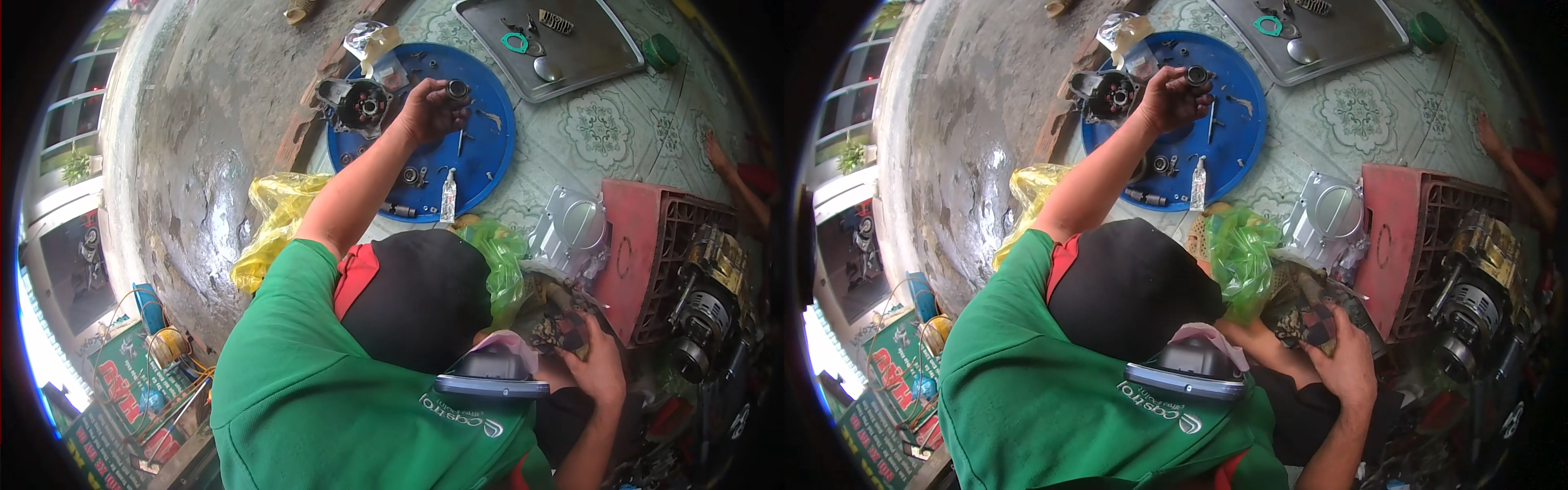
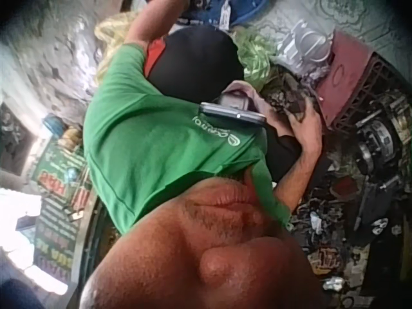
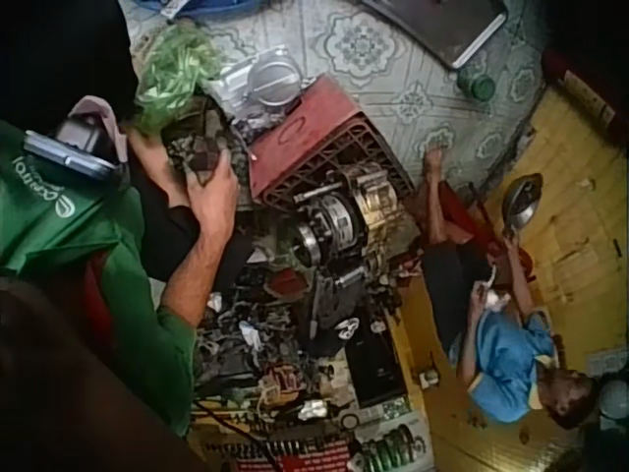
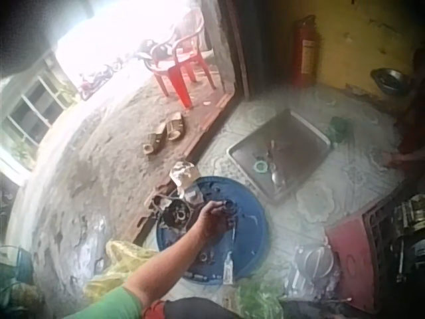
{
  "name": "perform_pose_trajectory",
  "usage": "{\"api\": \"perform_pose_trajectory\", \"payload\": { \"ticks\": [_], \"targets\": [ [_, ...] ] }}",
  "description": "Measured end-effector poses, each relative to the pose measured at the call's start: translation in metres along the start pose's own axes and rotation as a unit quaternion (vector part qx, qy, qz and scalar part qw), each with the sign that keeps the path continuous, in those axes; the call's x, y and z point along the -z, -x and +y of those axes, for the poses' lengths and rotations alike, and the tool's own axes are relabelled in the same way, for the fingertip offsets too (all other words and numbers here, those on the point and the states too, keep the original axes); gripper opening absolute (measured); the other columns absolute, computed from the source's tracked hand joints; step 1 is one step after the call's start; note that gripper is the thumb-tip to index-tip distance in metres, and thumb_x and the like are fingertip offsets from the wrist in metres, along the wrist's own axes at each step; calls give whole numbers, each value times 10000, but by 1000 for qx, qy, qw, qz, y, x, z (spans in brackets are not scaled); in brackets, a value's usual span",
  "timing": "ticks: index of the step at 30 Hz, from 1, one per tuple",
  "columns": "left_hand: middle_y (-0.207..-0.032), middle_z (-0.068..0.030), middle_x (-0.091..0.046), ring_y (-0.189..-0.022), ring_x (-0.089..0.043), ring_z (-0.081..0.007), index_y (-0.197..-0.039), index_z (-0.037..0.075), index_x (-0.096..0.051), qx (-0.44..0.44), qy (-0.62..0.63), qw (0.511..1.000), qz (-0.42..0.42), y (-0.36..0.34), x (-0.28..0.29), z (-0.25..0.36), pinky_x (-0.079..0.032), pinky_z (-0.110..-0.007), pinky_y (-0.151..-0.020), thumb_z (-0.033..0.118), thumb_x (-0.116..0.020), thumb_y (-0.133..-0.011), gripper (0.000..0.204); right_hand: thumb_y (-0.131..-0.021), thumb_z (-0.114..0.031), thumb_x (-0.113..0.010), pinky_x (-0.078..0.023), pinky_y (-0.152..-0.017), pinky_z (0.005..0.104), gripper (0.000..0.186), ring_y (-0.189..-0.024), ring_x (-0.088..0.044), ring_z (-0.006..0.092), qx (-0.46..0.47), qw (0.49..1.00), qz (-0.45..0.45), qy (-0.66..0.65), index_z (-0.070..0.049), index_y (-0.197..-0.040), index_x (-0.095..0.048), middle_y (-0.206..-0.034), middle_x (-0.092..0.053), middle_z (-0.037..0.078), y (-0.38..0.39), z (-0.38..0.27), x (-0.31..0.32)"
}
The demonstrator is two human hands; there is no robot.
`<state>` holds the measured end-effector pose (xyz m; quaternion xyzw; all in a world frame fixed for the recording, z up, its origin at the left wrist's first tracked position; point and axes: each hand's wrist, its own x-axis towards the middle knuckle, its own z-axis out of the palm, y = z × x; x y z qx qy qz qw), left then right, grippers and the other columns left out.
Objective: Assembling and inspecting motorcycle engine components while sitting on the floor.
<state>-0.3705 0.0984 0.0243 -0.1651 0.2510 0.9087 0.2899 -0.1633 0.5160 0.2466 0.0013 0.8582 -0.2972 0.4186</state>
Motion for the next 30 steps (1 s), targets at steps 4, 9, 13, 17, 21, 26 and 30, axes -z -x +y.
{"api": "perform_pose_trajectory", "payload": {
  "ticks": [4,9,13,17,21,26,30],
  "targets": [
    [-884,-18,-626,-799,-577,-194,-1192,94,-641,1,-23,1000,-19,16,-7,4,-454,-308,-756,400,-581,-870,448,-725,-51,-758,-502,-876,379,589,-1048,-662,330,44,999,4,-22,-8,-1260,-516,-1079,-693,185,2,-12,-1],
    [-884,7,-625,-774,-601,-148,-997,136,-654,4,-158,975,154,32,10,-25,-452,-279,-658,419,-657,-901,299,-746,-37,-737,-486,-916,352,575,-1077,-666,302,41,999,-3,7,-13,-1274,-511,-1105,-695,175,11,-18,-1],
    [-1060,-145,-706,-910,-681,-199,-1147,-32,-658,-80,-516,823,223,58,26,-87,-531,-337,-826,311,-719,-876,442,-741,-48,-742,-487,-909,376,573,-1063,-661,328,44,999,14,11,-21,-1267,-517,-1101,-690,182,16,-1,-8],
    [-1077,-171,-706,-987,-685,-219,-1179,-45,-637,-90,-535,802,249,89,52,-113,-524,-336,-894,266,-757,-814,494,-740,-69,-750,-484,-918,394,583,-1089,-641,355,7,999,-4,46,-20,-1272,-516,-1137,-675,194,9,14,-11],
    [-963,-171,-713,-891,-701,-216,-1176,-44,-631,-179,-605,721,285,116,35,-106,-553,-323,-837,186,-791,-674,575,-739,-73,-755,-483,-922,393,600,-1099,-633,360,22,999,-17,42,-19,-1285,-511,-1154,-669,194,7,9,-10],
    [-928,-161,-671,-834,-689,-230,-1036,-37,-683,-209,-635,679,303,116,38,-112,-557,-329,-790,156,-791,-659,437,-739,-74,-758,-483,-923,388,612,-1088,-640,350,42,999,-13,19,4,-1290,-502,-1154,-668,200,6,0,-10],
    [-943,-116,-618,-835,-678,-203,-1000,-27,-681,-272,-636,658,299,107,39,-114,-560,-296,-771,144,-801,-679,383,-740,-74,-758,-483,-926,386,607,-1086,-643,341,20,999,-21,27,11,-1285,-505,-1150,-669,203,-1,2,-10]
  ]
}}
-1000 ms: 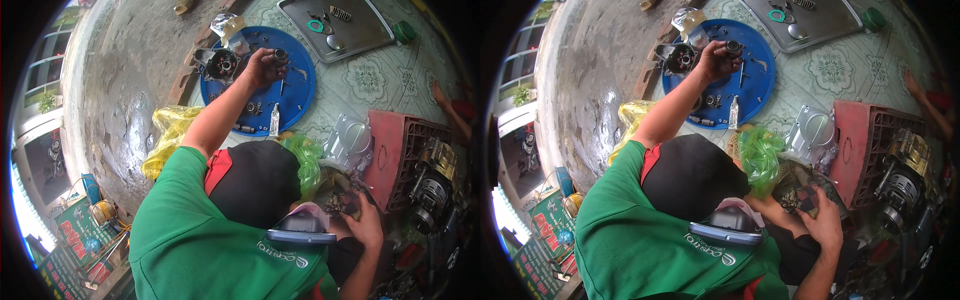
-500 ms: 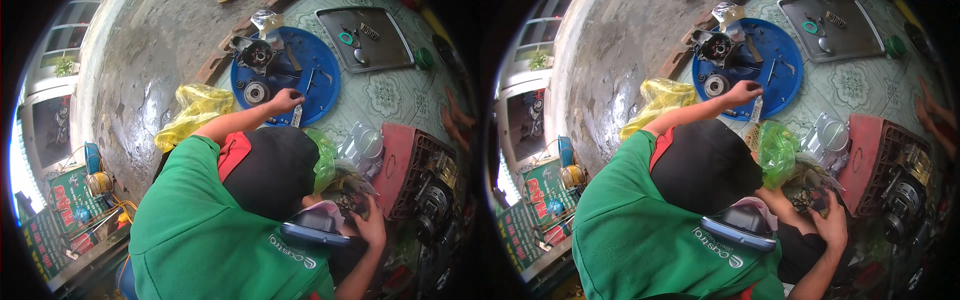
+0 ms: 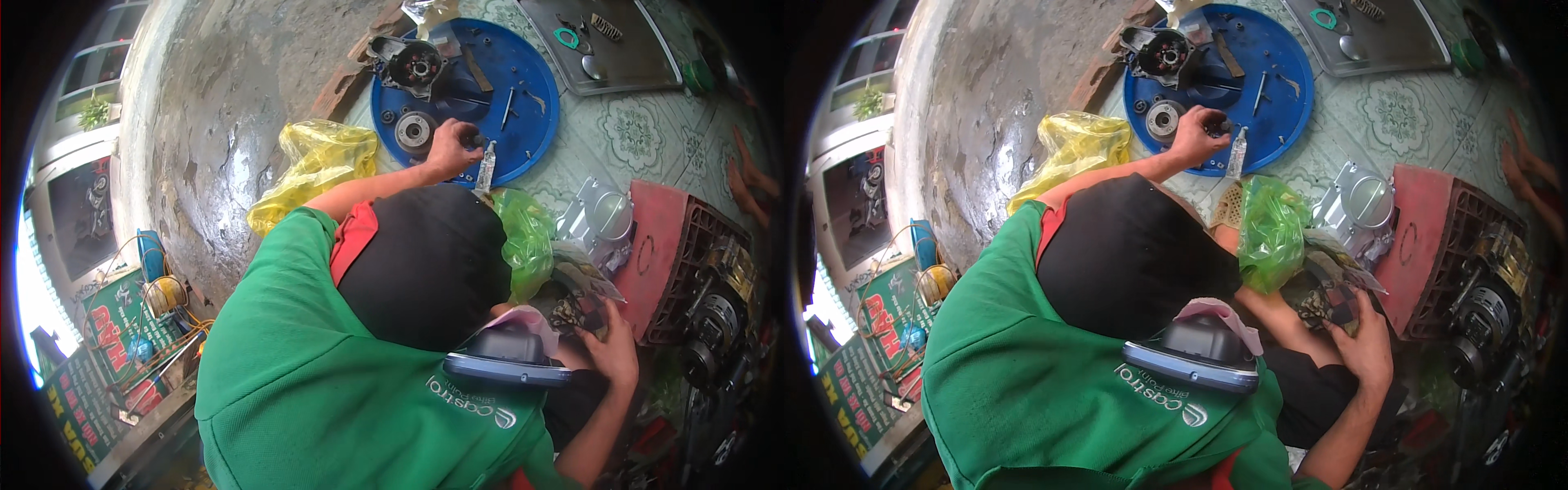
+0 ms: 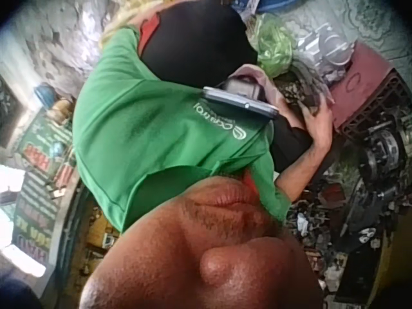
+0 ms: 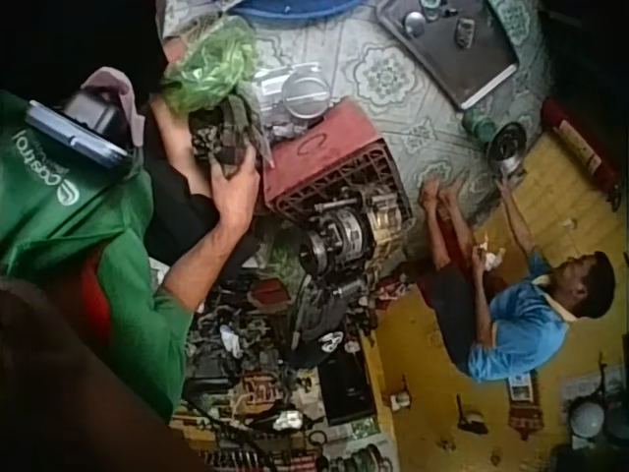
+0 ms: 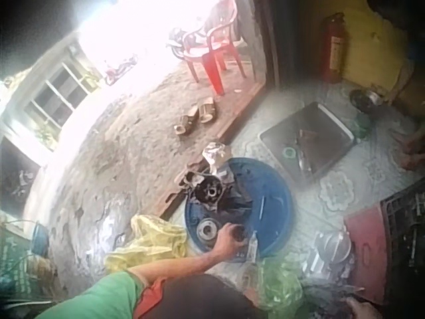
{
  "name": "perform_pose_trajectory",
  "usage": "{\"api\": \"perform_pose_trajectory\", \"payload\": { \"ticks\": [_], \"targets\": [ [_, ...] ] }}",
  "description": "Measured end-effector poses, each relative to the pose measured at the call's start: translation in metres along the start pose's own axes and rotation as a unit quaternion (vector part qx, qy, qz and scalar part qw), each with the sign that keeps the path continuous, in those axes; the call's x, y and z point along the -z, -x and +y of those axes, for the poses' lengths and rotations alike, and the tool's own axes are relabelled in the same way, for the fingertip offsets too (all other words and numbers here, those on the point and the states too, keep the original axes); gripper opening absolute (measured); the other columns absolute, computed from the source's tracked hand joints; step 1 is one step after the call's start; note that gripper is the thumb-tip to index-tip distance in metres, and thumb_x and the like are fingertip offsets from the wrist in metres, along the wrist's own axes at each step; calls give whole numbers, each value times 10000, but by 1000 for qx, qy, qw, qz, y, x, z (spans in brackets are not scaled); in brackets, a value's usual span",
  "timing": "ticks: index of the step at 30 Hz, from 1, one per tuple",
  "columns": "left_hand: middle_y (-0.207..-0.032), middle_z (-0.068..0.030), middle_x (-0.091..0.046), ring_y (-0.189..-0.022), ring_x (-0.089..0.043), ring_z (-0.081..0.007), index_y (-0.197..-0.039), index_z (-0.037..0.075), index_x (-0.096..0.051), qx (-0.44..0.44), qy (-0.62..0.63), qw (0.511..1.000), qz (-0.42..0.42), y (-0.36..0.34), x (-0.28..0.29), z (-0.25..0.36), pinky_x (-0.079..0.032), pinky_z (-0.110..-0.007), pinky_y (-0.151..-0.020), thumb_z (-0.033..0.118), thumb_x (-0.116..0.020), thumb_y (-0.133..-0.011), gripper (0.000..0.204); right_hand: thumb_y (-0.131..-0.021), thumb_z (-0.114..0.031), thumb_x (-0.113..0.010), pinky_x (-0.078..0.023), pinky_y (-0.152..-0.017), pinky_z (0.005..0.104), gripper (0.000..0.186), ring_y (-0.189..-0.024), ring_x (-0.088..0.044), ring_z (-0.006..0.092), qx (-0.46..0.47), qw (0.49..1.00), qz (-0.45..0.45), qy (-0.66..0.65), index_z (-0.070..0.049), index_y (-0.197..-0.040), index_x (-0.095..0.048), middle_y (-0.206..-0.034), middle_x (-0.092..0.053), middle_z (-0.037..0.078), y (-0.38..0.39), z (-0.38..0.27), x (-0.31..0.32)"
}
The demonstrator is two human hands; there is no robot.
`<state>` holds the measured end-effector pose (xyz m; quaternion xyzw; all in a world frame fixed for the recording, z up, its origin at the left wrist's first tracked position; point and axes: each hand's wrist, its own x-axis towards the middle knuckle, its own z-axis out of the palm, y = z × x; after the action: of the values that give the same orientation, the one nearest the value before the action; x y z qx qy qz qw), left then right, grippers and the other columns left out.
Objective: Assembling and inspecting motorcycle engine components while sitting on the floor.
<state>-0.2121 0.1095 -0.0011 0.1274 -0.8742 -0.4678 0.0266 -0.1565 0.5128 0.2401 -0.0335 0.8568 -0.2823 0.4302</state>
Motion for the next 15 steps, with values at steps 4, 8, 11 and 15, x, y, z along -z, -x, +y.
{"api": "perform_pose_trajectory", "payload": {
  "ticks": [4,8,11,15],
  "targets": [
    [-941,-124,-594,-833,-658,-234,-995,-10,-686,14,-15,1000,10,-4,-2,6,-556,-314,-786,137,-796,-675,369,-742,-67,-754,-481,-931,383,598,-1086,-645,331,-12,1000,-10,-1,9,-1283,-512,-1151,-669,205,-7,3,1],
    [-938,-133,-608,-843,-634,-277,-975,10,-697,-2,-51,999,-3,-6,-34,15,-531,-351,-764,233,-812,-659,404,-746,-63,-748,-473,-952,380,613,-1102,-640,329,-9,999,-12,-29,16,-1302,-503,-1176,-661,210,-8,8,-2],
    [-978,-144,-619,-961,-618,-328,-982,34,-709,39,13,998,-52,-10,-43,39,-514,-404,-862,311,-828,-652,447,-749,-71,-747,-464,-969,380,624,-1130,-627,332,-27,1000,-8,-6,24,-1312,-495,-1195,-651,217,-8,9,-3],
    [-1173,-213,-547,-1123,-574,-352,-1383,26,-465,-71,-64,992,-82,-28,-29,37,-481,-406,-953,534,-849,-649,973,-752,-85,-751,-459,-977,383,627,-1145,-616,339,-21,1000,-15,-7,31,-1312,-494,-1208,-642,223,-10,20,-6]
  ]
}}
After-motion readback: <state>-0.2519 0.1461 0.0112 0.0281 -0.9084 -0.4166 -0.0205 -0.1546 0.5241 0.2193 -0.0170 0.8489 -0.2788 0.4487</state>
